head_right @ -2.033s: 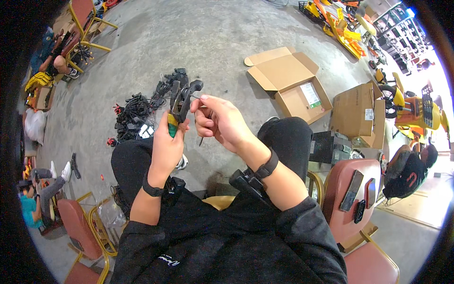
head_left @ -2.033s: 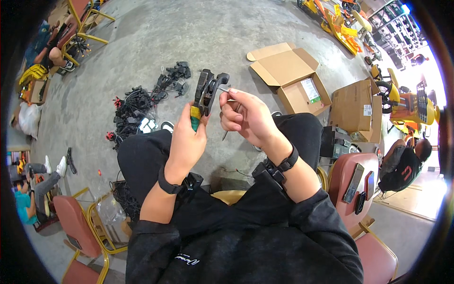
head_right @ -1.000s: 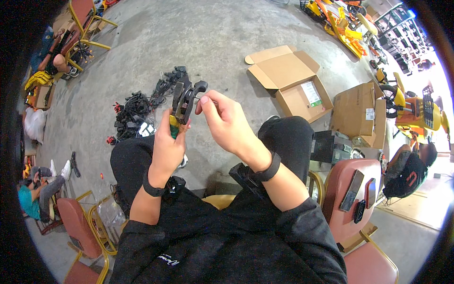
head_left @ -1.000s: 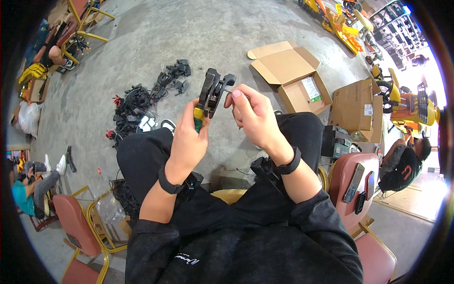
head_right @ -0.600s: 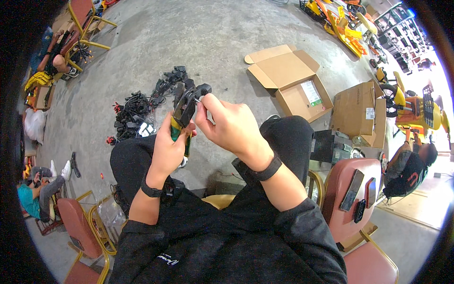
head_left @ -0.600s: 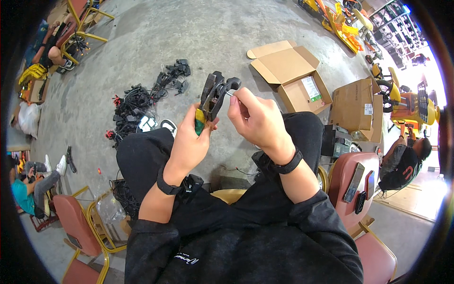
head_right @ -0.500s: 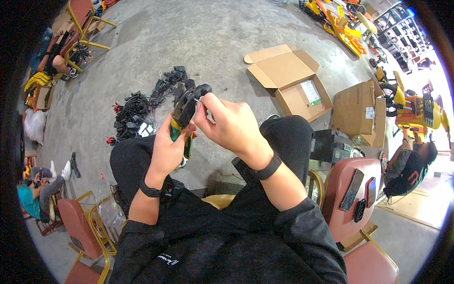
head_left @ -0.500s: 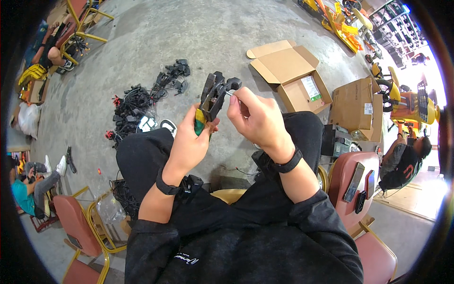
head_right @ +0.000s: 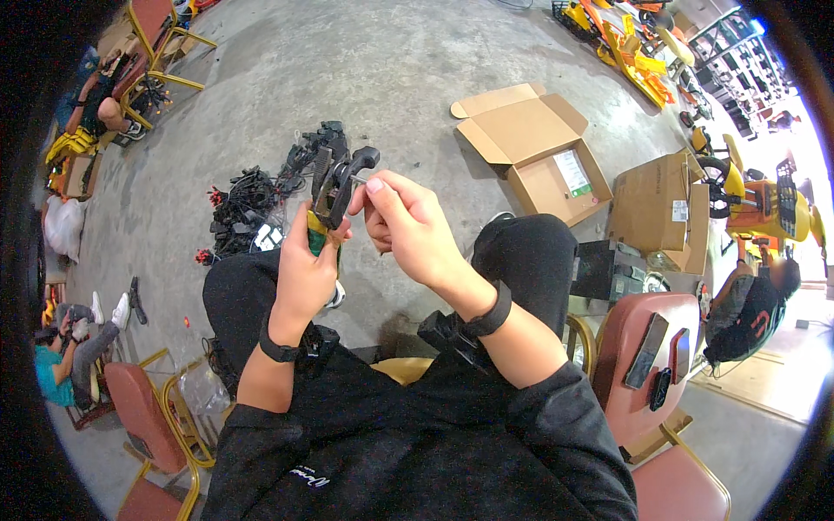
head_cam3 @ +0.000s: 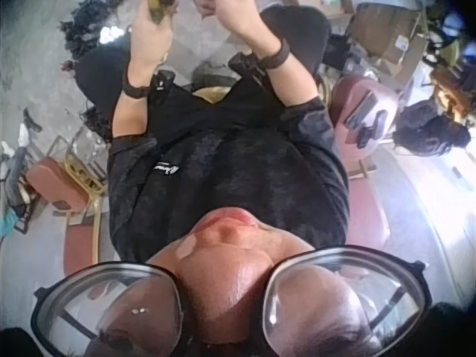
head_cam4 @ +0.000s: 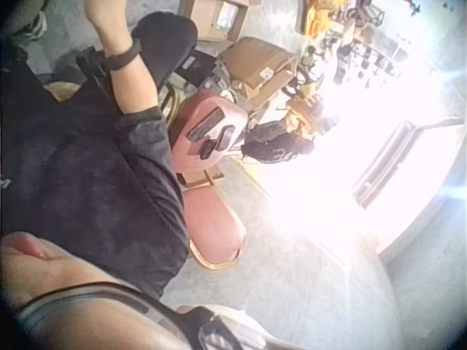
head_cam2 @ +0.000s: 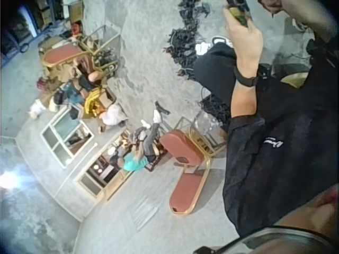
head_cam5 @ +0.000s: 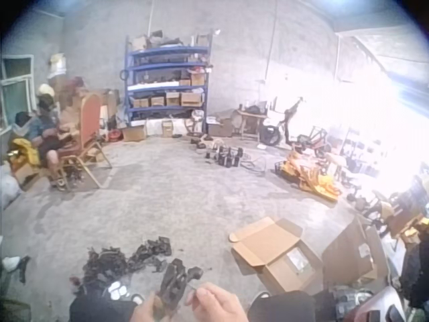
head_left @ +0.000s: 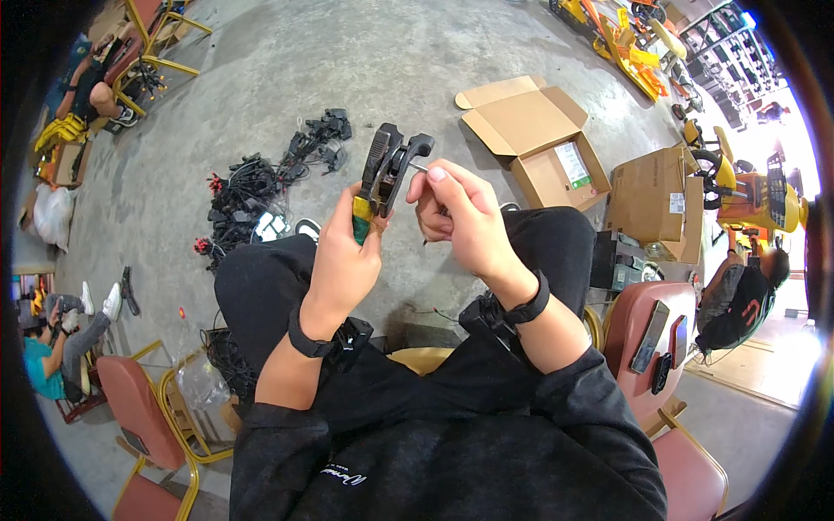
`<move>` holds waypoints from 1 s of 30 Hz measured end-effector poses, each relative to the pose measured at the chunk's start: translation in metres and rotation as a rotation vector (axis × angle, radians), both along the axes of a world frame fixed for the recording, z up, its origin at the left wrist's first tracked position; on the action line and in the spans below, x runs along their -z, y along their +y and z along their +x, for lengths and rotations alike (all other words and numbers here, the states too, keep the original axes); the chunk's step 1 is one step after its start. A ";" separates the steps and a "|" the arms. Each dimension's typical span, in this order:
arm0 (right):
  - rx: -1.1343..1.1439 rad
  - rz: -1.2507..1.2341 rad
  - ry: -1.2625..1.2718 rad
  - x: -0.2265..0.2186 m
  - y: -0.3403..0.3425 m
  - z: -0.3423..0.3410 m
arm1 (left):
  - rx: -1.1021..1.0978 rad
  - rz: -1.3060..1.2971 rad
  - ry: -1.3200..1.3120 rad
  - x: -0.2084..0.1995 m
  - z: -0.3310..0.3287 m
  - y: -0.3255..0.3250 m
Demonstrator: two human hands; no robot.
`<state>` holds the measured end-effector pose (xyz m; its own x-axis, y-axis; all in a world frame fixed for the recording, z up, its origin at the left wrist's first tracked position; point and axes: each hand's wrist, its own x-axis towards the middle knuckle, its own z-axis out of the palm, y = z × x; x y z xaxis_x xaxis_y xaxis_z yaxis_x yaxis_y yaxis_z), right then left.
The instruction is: The person sits cross-legged on a chair and uses a screwdriver to tighten screws on a small black electronic component held in their hands. They manipulate the component and the tool repeatedly, focusing on securing parts of the device.
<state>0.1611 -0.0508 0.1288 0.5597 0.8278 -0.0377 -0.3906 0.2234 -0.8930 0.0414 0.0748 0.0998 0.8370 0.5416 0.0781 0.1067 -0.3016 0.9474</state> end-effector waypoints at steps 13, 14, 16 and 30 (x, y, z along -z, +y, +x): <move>0.148 -0.229 -0.321 0.002 0.003 -0.002 | -0.013 0.074 0.006 0.003 0.001 0.001; 0.226 -0.262 -0.502 0.002 0.003 -0.002 | 0.014 0.022 0.016 0.003 0.001 0.001; 0.378 -0.321 -0.862 0.001 0.004 -0.003 | 0.064 -0.078 0.040 0.001 0.002 0.002; 0.204 -0.286 -0.475 0.001 0.003 -0.003 | 0.059 -0.353 0.066 0.003 0.006 0.003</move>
<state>0.1579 -0.0475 0.1278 0.7168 0.6954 0.0503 0.0921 -0.0230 -0.9955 0.0469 0.0776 0.0969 0.8646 0.4763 -0.1601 0.1630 0.0355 0.9860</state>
